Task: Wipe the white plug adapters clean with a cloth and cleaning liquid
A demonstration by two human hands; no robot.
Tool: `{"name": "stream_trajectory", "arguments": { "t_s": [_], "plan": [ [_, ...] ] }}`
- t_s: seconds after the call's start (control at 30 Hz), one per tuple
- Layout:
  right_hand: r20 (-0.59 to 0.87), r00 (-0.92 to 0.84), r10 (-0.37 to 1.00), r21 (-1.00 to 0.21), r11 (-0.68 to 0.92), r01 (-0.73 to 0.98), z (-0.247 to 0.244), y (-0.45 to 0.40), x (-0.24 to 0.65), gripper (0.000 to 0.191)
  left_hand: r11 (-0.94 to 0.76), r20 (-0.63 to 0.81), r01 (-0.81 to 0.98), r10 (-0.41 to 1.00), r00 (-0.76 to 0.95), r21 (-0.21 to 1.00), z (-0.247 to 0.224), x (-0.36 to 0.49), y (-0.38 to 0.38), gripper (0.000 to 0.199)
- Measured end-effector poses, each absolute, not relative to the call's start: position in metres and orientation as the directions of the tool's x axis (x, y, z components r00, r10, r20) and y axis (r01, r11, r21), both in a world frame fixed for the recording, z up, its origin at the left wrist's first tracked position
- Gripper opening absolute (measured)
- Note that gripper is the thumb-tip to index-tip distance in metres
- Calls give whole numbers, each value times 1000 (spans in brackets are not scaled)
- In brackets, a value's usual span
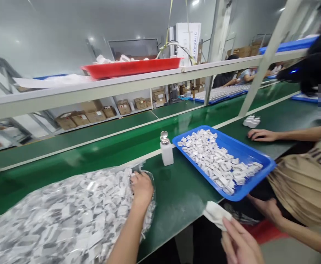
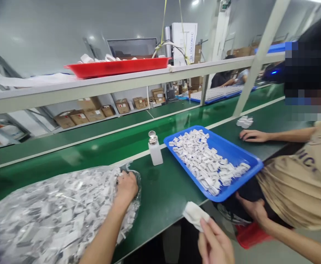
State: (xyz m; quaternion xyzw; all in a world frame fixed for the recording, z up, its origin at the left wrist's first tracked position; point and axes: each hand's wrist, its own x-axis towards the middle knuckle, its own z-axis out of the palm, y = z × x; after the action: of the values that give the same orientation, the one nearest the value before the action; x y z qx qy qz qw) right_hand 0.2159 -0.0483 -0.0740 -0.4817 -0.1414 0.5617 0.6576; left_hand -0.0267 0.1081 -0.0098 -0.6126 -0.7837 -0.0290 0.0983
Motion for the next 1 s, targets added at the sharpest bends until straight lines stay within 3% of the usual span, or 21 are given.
{"name": "stream_trajectory", "arguments": {
  "t_s": [0.1, 0.3, 0.6, 0.8, 1.0],
  "plan": [
    [-359, 276, 892, -753, -102, -650, -56, -49, 207, 38, 238, 167, 968, 961, -222, -85, -9, -23, 109, 42],
    [-343, 327, 880, -769, -63, -637, -62, -72, 218, 36, 193, 156, 979, 971, -180, -67, 0, -29, 102, 40],
    [-363, 324, 873, -758, -75, -648, -71, -88, 227, 34, 116, 237, 990, 962, -133, 84, 14, -33, 100, 34],
    [-382, 303, 873, -758, -109, -643, -86, -87, 224, 37, -117, 237, 956, 970, 52, 270, 17, -3, 79, 30],
    [-451, 267, 852, -770, -220, -599, -111, -90, 226, 44, -464, 257, 738, 886, 386, 490, -31, 26, 32, 38]
  ]
}}
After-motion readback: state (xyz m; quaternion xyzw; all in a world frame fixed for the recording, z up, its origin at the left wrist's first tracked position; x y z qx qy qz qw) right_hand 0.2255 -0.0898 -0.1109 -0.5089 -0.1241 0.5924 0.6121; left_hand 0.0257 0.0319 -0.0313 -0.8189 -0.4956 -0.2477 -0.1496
